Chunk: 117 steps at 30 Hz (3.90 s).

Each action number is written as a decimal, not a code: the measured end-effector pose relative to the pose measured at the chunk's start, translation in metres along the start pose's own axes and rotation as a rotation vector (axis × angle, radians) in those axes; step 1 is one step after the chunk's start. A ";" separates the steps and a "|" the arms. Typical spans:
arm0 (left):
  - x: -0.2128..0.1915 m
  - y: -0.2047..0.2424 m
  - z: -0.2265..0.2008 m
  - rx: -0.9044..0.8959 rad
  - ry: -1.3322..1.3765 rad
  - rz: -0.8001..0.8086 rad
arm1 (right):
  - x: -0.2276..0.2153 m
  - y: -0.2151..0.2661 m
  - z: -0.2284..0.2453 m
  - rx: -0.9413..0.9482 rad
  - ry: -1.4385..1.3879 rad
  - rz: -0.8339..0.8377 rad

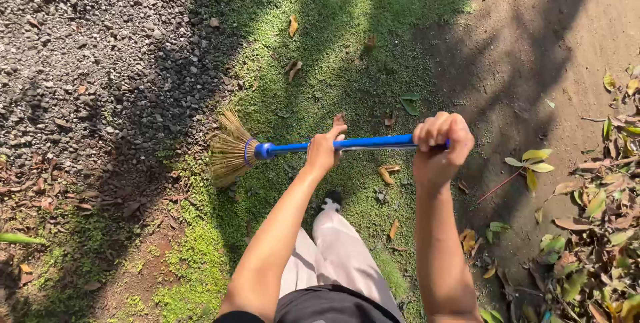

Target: Sweeping dry leaves into a pile on a dirt and grass path.

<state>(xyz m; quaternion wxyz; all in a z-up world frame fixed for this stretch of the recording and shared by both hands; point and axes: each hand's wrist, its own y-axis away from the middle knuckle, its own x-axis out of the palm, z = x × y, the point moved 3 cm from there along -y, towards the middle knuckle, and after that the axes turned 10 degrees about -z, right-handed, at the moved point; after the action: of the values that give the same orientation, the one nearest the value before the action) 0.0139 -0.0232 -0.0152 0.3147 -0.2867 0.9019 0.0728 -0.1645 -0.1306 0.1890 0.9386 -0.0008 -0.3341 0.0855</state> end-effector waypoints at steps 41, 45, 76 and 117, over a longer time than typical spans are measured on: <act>0.048 -0.222 -0.139 0.822 0.222 0.406 | 0.106 -0.012 0.034 -0.886 0.238 -0.267; 0.028 -0.180 -0.195 0.862 0.222 0.467 | 0.072 0.028 0.086 -0.858 0.108 -0.354; 0.132 0.065 -0.216 0.692 0.105 0.483 | -0.123 0.118 0.221 -0.573 0.090 -0.392; 0.204 0.393 -0.456 0.800 0.710 0.911 | -0.170 0.412 0.464 -1.090 0.705 -1.004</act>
<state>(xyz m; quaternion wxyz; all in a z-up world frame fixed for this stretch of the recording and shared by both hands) -0.5767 0.0630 0.2021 0.0209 0.2510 0.9380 -0.2380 -0.6516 0.2226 0.4188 0.7829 -0.3341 0.0253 -0.5243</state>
